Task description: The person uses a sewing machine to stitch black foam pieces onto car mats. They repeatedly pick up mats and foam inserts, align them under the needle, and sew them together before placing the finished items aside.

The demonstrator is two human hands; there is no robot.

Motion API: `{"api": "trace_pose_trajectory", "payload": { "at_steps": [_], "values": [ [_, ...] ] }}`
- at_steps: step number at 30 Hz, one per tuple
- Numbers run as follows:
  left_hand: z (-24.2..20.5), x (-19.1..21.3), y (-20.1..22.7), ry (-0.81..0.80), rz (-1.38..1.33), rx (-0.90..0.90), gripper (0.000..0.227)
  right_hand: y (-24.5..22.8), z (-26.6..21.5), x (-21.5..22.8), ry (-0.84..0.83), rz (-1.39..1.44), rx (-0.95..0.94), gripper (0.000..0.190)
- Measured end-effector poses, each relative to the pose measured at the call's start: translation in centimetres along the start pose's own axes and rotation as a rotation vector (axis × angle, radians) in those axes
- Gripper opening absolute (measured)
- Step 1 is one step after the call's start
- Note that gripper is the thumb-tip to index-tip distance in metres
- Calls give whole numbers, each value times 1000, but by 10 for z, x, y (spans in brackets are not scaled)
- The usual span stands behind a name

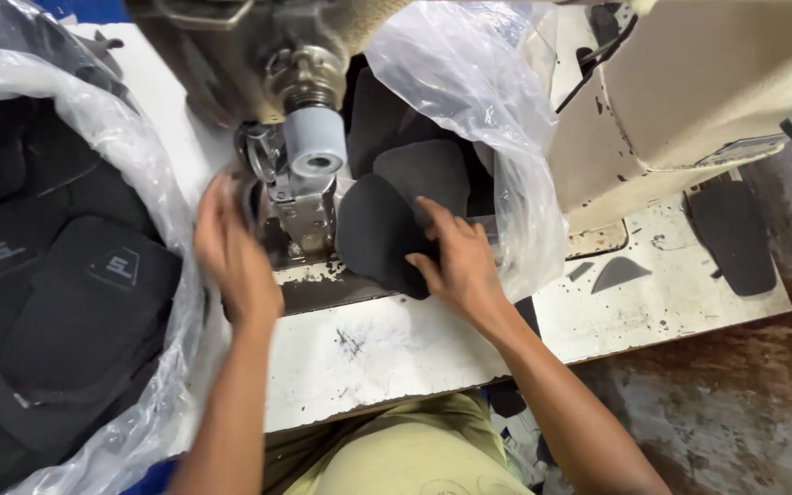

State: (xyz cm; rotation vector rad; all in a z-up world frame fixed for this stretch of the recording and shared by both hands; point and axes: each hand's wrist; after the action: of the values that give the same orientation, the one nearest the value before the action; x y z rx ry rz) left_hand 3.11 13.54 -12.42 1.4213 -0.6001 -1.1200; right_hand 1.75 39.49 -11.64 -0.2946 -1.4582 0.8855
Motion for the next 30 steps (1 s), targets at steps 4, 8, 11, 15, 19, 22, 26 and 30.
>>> {"api": "trace_pose_trajectory", "payload": {
  "at_steps": [4,8,11,15,19,22,26,30],
  "values": [
    [-105,17,31,241,827,-16,26,-2,-24,34,31,734,-94,48],
    [-101,84,78,260,1033,-390,13,44,-56,50,33,750,-105,21],
    [-65,121,106,331,1639,-513,27,0,-39,70,103,926,146,43],
    [-39,149,91,232,1973,-201,75,60,-56,64,172,942,-53,38],
    [-47,166,69,254,1990,-216,72,25,-51,72,142,1127,-123,35],
    [-63,161,55,342,2047,-381,71,25,-56,67,29,981,4,32],
    [-68,252,-48,346,1971,-380,55,41,-64,54,-190,916,81,36],
    [-41,389,-168,269,1450,-139,16,9,-53,70,-252,824,128,38]
  ]
}}
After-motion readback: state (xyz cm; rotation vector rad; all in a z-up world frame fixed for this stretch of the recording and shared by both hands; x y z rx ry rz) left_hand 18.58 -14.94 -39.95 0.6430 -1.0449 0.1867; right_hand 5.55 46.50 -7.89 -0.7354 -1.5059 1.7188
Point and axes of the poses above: each hand's wrist, its own z-axis towards the middle knuckle, its own x-axis out of the back of the hand, y = z × x, and after that the axes turned 9 degrees about z, right-handed
